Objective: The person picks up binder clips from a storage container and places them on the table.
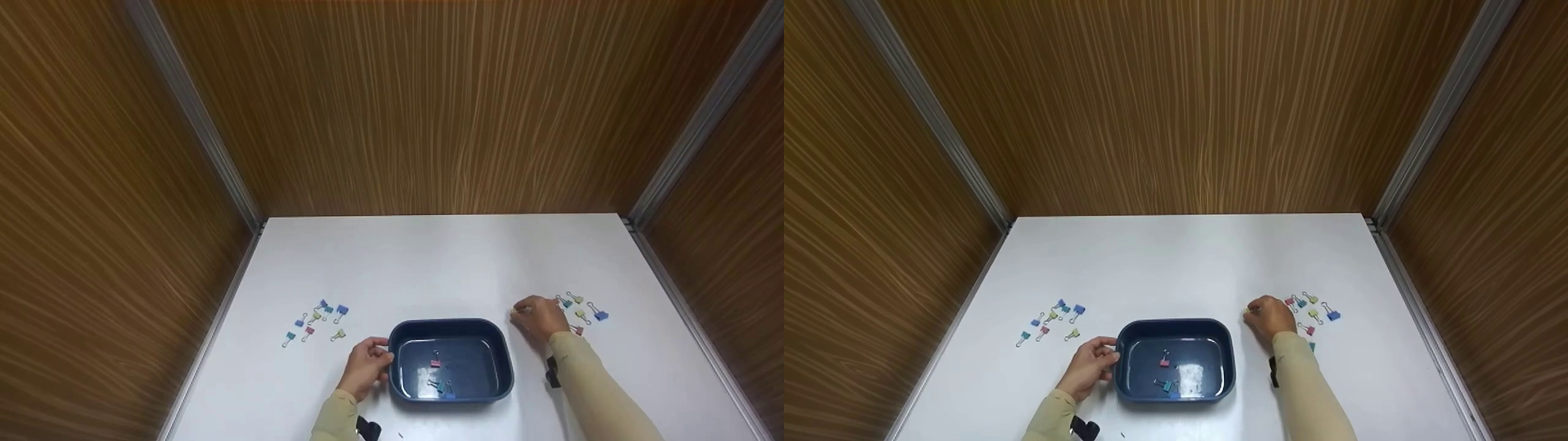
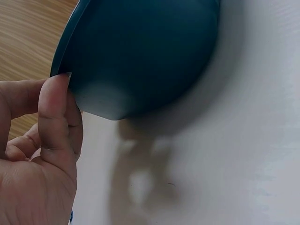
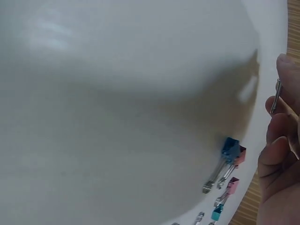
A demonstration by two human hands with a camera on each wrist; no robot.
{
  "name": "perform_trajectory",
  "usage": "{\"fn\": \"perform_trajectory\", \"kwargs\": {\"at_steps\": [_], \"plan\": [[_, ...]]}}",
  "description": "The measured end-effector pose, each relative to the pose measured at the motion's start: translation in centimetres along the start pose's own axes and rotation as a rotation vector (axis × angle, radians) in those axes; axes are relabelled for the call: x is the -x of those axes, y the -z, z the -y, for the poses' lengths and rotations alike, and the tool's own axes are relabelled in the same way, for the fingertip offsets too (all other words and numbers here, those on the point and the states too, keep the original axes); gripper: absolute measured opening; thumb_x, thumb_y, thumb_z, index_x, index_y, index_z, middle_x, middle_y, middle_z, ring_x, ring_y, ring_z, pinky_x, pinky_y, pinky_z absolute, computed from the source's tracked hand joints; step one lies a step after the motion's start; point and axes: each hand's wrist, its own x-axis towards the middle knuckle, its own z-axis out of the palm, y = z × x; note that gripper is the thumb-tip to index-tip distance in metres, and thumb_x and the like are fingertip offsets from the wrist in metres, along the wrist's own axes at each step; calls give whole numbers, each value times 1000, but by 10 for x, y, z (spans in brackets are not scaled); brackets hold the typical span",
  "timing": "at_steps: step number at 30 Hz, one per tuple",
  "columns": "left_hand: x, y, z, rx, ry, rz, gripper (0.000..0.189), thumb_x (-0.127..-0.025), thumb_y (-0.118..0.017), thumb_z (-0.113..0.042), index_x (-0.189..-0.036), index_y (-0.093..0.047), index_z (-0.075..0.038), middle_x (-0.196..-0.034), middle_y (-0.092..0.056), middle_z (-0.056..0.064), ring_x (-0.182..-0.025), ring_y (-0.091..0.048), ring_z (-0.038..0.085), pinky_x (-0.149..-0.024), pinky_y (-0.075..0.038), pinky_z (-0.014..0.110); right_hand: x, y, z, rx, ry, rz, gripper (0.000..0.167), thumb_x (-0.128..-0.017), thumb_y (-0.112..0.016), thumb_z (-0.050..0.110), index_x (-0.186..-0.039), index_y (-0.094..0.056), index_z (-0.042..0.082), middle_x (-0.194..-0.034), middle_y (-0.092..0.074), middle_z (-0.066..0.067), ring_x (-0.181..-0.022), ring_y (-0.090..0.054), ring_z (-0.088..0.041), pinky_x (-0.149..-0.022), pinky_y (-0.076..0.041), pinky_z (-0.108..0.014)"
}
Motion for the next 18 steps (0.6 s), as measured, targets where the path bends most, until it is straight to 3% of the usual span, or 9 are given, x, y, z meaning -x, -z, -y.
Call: {"fn": "perform_trajectory", "kwargs": {"at_steps": [8, 18], "plan": [[1, 0, -2, 0, -7, -4, 37, -85, -68, -1, -119, -55, 4, -83, -56, 5, -64, -53, 13, -47, -48, 25, 2, -3, -4, 19, -27, 11, 25, -83, -74, 17, -104, -71, 4, -103, -68, -15, -100, -62, -36, -91, -47, -52], [0, 1, 0, 1, -3, 0, 35, -85, -67, 0, -118, -56, 3, -84, -58, 7, -66, -54, 13, -48, -49, 25, 1, 5, -3, -28, -28, -4, 26, -87, -69, 17, -110, -69, 4, -117, -63, -19, -112, -56, -41, -99, -39, -56]]}}
